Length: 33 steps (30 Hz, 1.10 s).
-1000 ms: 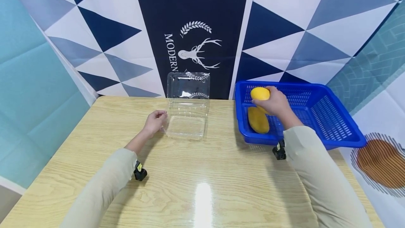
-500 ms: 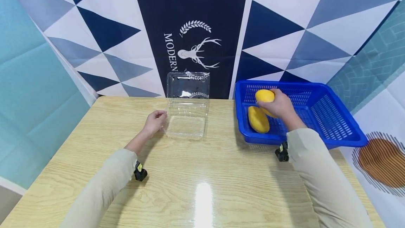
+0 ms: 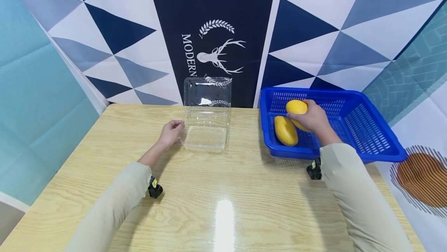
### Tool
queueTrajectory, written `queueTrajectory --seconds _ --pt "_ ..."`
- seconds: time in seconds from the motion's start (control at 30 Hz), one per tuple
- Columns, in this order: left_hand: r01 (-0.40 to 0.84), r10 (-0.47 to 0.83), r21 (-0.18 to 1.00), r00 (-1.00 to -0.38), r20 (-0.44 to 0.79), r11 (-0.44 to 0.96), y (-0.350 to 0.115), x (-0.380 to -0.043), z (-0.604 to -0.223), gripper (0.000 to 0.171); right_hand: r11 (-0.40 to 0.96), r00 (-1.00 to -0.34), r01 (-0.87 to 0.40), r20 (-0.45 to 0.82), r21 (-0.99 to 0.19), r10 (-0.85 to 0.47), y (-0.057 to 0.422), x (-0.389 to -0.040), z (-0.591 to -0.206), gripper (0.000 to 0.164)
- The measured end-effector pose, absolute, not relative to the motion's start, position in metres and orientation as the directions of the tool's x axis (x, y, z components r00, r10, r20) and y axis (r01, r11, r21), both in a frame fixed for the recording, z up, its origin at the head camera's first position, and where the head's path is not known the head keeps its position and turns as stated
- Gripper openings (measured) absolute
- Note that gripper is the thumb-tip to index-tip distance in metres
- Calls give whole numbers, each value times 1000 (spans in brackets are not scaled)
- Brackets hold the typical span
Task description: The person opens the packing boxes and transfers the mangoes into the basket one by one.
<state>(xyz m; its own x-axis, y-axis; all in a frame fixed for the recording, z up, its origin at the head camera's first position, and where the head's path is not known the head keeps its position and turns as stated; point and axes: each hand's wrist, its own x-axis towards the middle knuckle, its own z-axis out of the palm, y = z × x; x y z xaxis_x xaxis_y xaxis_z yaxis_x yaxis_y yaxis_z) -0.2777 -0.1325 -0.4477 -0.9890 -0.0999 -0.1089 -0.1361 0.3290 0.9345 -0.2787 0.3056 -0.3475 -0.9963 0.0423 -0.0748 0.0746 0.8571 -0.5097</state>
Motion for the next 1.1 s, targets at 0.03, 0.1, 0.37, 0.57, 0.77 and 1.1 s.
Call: queueTrajectory --seconds 0.03,0.1,0.37,0.57,0.77,1.1 --pt "-137 -100 935 -989 -110 327 -133 -278 -447 38 856 -996 76 -75 -511 43 306 -279 -348 95" --pt "-136 -102 934 -989 -107 331 -133 -278 -447 37 856 -996 81 -78 -511 47 307 -279 -348 96" --pt "-121 -95 928 -991 -94 352 -133 -279 -447 38 856 -995 96 -86 -508 60 311 -279 -352 97" --pt "-123 -92 932 -991 -98 340 -133 -278 -447 38 855 -995 93 -83 -511 58 313 -279 -355 95" --pt "-123 -92 927 -991 -97 355 -133 -277 -447 37 856 -993 112 -95 -504 75 316 -279 -359 97" --pt "-121 -98 923 -991 -91 367 -132 -277 -446 37 858 -988 148 -108 -492 109 320 -280 -365 98"
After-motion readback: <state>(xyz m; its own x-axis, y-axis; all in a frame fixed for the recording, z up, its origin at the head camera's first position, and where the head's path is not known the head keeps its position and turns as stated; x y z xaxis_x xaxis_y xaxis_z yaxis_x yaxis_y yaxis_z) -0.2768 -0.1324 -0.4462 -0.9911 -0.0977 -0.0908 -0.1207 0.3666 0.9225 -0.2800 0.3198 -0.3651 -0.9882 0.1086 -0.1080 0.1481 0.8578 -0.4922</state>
